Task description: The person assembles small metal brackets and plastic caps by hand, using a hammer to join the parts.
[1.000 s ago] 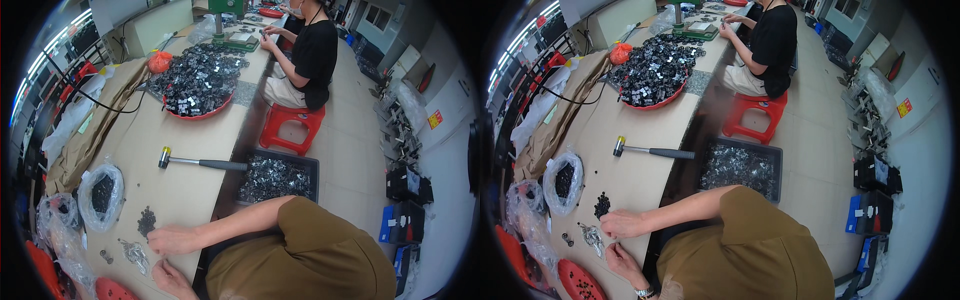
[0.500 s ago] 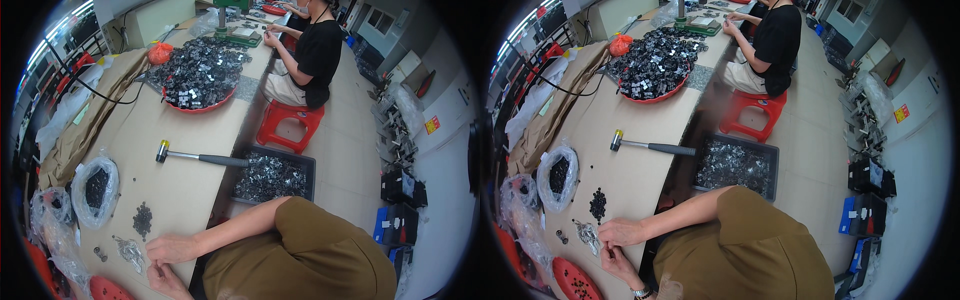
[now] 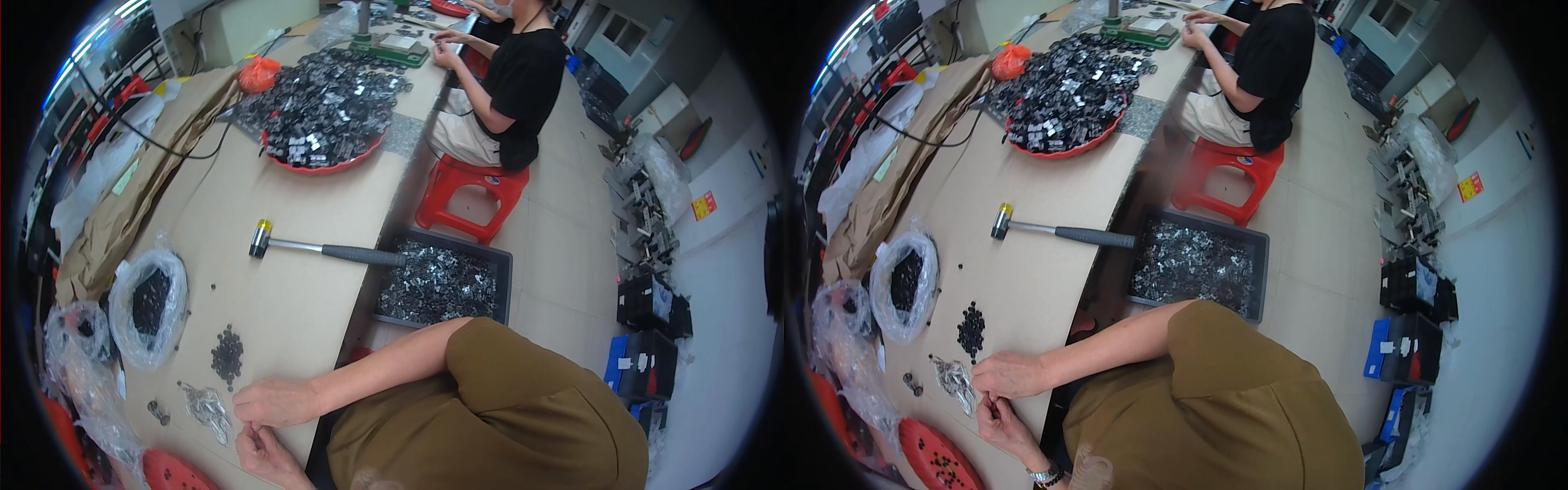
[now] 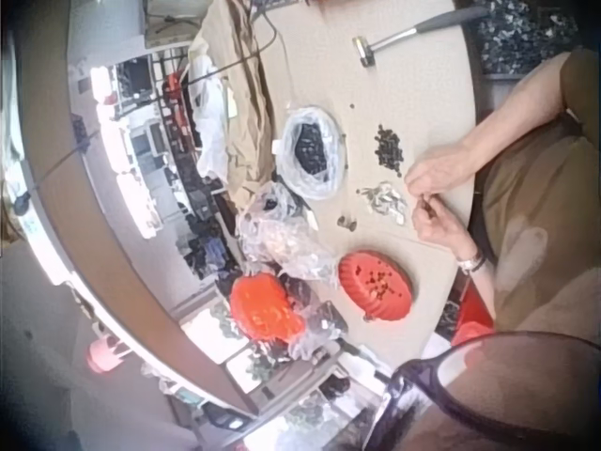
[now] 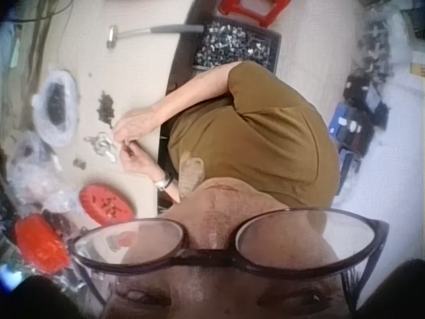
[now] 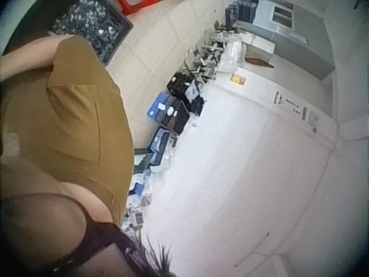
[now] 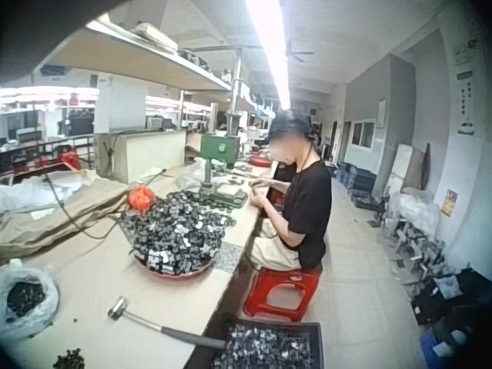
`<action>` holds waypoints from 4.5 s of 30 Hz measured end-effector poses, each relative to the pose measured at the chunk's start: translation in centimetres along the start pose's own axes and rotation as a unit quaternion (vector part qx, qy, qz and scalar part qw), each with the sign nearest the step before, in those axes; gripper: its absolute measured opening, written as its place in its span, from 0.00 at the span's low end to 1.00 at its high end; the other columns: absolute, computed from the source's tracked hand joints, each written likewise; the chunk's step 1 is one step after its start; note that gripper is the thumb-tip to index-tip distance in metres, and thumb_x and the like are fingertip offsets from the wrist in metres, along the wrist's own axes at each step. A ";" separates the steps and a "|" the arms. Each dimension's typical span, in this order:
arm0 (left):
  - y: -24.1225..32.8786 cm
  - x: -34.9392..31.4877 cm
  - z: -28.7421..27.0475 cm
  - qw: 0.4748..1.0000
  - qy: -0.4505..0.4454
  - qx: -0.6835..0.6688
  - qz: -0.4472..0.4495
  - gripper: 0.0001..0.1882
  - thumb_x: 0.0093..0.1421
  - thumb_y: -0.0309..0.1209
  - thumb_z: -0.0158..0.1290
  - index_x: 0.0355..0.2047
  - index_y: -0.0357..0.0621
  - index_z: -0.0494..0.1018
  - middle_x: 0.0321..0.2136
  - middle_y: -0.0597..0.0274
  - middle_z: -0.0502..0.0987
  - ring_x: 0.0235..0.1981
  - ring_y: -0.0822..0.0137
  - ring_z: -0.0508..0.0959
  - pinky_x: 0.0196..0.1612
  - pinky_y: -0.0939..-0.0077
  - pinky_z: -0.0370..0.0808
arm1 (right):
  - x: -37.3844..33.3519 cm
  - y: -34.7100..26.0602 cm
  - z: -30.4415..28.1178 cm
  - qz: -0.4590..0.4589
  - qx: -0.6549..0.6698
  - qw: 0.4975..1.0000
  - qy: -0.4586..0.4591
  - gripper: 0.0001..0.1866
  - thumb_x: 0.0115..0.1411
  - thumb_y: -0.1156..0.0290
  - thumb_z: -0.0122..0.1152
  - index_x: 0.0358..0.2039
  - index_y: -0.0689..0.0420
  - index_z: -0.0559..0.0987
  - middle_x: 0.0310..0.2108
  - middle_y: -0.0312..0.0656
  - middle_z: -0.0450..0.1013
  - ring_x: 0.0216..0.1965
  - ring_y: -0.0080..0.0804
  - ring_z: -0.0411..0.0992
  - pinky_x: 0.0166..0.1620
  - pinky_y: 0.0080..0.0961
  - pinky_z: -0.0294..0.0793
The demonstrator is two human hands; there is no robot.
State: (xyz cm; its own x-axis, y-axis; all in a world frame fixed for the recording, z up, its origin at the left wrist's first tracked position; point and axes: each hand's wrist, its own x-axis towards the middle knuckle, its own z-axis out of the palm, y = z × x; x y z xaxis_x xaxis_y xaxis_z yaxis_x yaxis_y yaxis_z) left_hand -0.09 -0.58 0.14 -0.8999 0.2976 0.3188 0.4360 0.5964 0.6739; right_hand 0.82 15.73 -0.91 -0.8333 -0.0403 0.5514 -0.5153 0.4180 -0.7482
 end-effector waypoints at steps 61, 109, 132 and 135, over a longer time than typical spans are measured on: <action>0.5 1.0 -0.1 0.997 0.064 -0.016 0.036 0.02 0.50 0.23 0.64 0.25 0.44 0.83 0.16 0.65 0.76 0.23 0.63 0.70 0.37 0.66 0.62 | 1.2 -7.9 -9.9 0.070 -0.276 0.923 -0.258 0.38 0.58 0.88 0.55 0.69 0.46 0.72 0.37 0.43 0.69 0.31 0.43 0.74 0.33 0.40 0.76; -2.3 1.4 -7.2 0.983 -0.011 0.154 0.097 0.10 0.48 0.23 0.67 0.31 0.47 0.80 0.28 0.67 0.77 0.38 0.59 0.74 0.43 0.64 0.68 | 5.8 0.7 -4.8 -0.068 -0.259 0.959 -0.096 0.09 0.51 0.77 0.70 0.34 0.54 0.82 0.35 0.36 0.73 0.41 0.40 0.70 0.44 0.37 0.67; -1.2 0.7 -5.5 0.991 0.108 0.067 0.029 0.03 0.65 0.20 0.59 0.36 0.41 0.76 0.31 0.66 0.78 0.32 0.71 0.72 0.38 0.78 0.70 | 2.9 -1.5 -6.9 -0.019 -0.283 0.956 -0.068 0.13 0.49 0.79 0.70 0.36 0.52 0.83 0.36 0.36 0.72 0.42 0.38 0.71 0.44 0.35 0.66; 0.2 1.0 -4.4 0.974 0.098 -0.171 -0.110 0.03 0.70 0.25 0.57 0.39 0.38 0.79 0.32 0.72 0.77 0.32 0.79 0.72 0.38 0.84 0.68 | 2.6 -1.4 -8.9 0.025 -0.272 0.961 -0.033 0.12 0.51 0.80 0.70 0.37 0.53 0.84 0.34 0.37 0.72 0.41 0.38 0.72 0.45 0.35 0.69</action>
State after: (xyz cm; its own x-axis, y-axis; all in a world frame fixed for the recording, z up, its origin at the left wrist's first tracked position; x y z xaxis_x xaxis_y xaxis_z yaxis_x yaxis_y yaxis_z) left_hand -0.98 -3.47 3.51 -0.9705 0.0231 0.2400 0.2336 0.3374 0.9119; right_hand 1.14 23.14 4.83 -0.8744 -0.0571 0.4818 -0.3074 0.8335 -0.4591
